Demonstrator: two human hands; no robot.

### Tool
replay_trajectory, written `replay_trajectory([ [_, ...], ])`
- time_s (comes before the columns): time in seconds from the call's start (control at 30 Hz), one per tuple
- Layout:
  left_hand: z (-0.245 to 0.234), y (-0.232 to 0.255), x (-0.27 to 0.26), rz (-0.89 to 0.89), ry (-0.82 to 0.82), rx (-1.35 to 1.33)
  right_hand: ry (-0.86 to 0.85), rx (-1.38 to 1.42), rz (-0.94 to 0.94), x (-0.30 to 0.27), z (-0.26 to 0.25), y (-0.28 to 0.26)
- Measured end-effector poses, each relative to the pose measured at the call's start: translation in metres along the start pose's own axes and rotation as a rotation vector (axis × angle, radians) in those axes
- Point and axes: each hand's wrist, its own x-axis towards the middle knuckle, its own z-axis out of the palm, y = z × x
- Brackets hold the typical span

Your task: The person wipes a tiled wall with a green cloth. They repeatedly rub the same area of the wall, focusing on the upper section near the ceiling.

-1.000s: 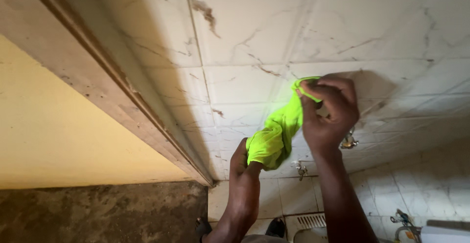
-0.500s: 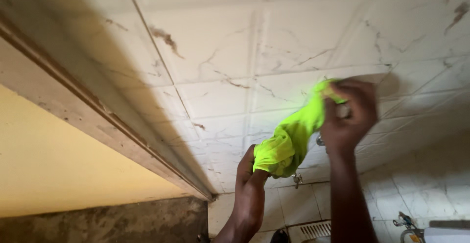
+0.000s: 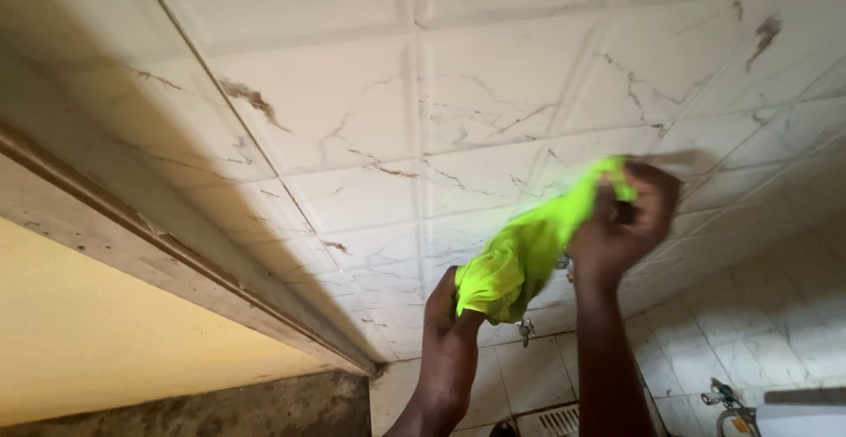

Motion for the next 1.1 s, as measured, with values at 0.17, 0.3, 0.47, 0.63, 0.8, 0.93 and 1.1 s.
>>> replay_trajectory([
  [0.17,-0.002,0.001,0.0,-0.072,0.063,-0.026,-0.065,-0.126,-0.148,-0.025,0.001,0.01],
  [0.3,0.0,-0.004,0.002,-0.116,0.083,0.016,-0.306,-0.077,-0.349,-0.053,-0.001,-0.001],
  [0.47,-0.008,-0.012,0.0,-0.071,0.09,0.018,-0.001,-0.019,0.122,-0.042,-0.009,0.022],
  [0.63,-0.005,-0.021,0.0,-0.186,0.149,-0.04,-0.198,-0.006,-0.043,-0.072,0.002,0.002],
  [0.8,-0.002,-0.012,-0.002,-0.115,0.09,0.119,-0.153,-0.089,-0.196,-0.049,-0.015,0.025],
  [0.93,-0.003,-0.007,-0.004,-0.069,0.058,0.016,0.047,0.024,0.001,-0.018,-0.023,0.042],
  [1.1,0.007,-0.008,0.002,-0.068,0.041,0.023,-0.179,-0.055,-0.027,-0.029,-0.008,-0.001],
])
